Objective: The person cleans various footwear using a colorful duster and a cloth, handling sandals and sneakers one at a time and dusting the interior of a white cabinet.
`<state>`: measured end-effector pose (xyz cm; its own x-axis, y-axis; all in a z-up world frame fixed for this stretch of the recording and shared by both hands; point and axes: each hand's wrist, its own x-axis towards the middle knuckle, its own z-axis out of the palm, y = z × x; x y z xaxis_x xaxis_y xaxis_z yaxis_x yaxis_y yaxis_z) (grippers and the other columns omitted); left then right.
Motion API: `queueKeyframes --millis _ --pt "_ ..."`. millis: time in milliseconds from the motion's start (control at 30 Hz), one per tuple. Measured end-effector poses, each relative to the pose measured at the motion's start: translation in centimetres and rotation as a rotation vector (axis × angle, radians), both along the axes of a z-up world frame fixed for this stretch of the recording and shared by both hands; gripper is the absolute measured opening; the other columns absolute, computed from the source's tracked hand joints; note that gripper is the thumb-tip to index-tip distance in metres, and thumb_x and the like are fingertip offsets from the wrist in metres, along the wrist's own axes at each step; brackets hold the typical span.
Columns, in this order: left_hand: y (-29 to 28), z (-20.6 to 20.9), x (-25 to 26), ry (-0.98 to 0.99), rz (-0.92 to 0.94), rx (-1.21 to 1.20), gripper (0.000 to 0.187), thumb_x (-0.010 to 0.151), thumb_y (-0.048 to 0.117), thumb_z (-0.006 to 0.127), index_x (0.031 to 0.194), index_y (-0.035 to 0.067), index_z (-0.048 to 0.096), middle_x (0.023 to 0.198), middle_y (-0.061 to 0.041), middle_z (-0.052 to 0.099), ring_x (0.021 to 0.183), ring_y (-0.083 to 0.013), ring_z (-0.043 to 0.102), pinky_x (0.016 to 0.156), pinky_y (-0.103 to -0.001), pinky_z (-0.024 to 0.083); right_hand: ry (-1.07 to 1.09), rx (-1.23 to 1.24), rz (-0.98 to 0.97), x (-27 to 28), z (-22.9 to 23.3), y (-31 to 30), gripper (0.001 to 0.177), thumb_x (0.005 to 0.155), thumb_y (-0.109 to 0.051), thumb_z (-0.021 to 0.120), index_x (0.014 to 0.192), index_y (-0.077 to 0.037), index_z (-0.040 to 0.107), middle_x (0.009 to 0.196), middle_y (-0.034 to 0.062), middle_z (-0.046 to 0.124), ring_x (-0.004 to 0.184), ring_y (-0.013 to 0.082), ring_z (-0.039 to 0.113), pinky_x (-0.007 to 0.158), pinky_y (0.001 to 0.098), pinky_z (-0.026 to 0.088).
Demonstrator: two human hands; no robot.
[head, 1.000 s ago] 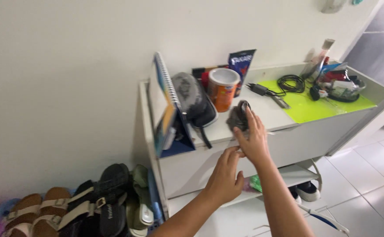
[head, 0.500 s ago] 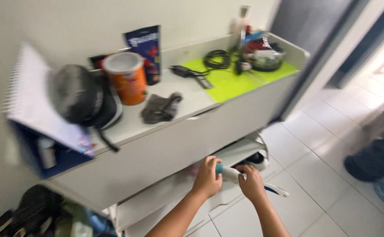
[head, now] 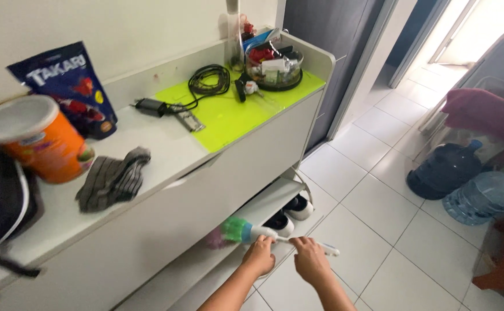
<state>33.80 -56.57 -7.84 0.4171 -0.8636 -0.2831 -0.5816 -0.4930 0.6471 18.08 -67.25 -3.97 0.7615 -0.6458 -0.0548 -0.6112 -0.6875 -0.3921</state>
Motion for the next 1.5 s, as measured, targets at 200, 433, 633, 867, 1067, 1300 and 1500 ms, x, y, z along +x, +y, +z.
queueKeyframes --millis 200,433,633,867,1067,1300,1500 --pt "-2.2 -1.5 5.3 -0.030 0.084 0.037 0.040 0.090 0.012 0.064 0.129 0.016 0.056 0.140 -0.009 0.050 0.128 -0.0329 0.054 0.104 -0.044 0.048 0.134 -0.079 0.169 4.7 -2.7 -2.3 0.071 0.081 -0.005 0.067 0.147 -0.020 0.042 0.132 0.0064 0.060 0.128 0.0290 0.053 0.108 0.0494 0.039" --pt "-1.9 -5.0 10.2 -0.074 0.158 0.142 0.040 0.091 0.015 0.066 0.129 0.013 0.056 0.140 -0.012 0.050 0.130 -0.0342 0.053 0.106 -0.045 0.047 0.397 0.115 0.286 8.1 -3.2 -1.8 0.091 0.091 -0.019 0.073 0.160 -0.041 0.018 0.136 0.0133 0.052 0.124 0.0346 0.056 0.100 0.0475 0.051" --pt "-1.4 -6.2 9.4 -0.032 0.154 0.275 0.050 0.092 0.014 0.065 0.141 0.014 0.051 0.150 -0.012 0.044 0.135 -0.0344 0.050 0.112 -0.044 0.045 0.346 0.254 0.342 7.9 -6.7 -2.7 0.082 0.099 -0.015 0.062 0.162 -0.050 0.021 0.115 0.0190 0.065 0.106 0.0378 0.068 0.090 0.0489 0.055" --pt "-2.4 -4.3 3.4 -0.167 0.382 0.038 0.070 0.090 0.010 0.065 0.152 0.015 0.032 0.160 -0.014 0.029 0.140 -0.0395 0.040 0.111 -0.046 0.043 0.403 0.049 0.220 4.0 -6.1 -9.3 0.083 0.095 -0.010 0.050 0.159 -0.051 0.018 0.108 0.0152 0.071 0.099 0.0361 0.072 0.086 0.0508 0.058" --pt "-3.6 -2.9 -4.9 -0.026 0.431 0.149 0.072 0.093 0.011 0.061 0.155 0.010 0.025 0.163 -0.015 0.022 0.141 -0.0392 0.040 0.113 -0.045 0.044 0.497 -0.075 -0.122 -0.3 -2.1 -18.1 0.074 0.101 -0.017 0.043 0.166 -0.032 0.010 0.119 0.0135 0.072 0.107 0.0318 0.073 0.089 0.0473 0.061" --pt "-3.5 -4.5 -11.6 0.001 0.469 0.019 0.075 0.091 0.009 0.063 0.156 0.010 0.025 0.162 -0.018 0.024 0.136 -0.0415 0.044 0.112 -0.048 0.044 0.355 -0.009 0.244 1.4 -6.2 -12.5 0.084 0.094 -0.009 0.052 0.165 -0.019 0.009 0.116 0.0237 0.070 0.104 0.0359 0.071 0.090 0.0481 0.058" --pt "-0.4 -2.2 -11.5 -0.056 0.578 -0.278 0.076 0.088 0.003 0.063 0.155 0.008 0.027 0.148 -0.021 0.042 0.135 -0.0406 0.047 0.110 -0.045 0.045 0.024 0.939 0.119 1.7 -6.9 -6.9 0.090 0.084 0.001 0.058 0.162 -0.023 0.021 0.095 0.0192 0.071 0.071 0.0277 0.069 0.063 0.0410 0.056"
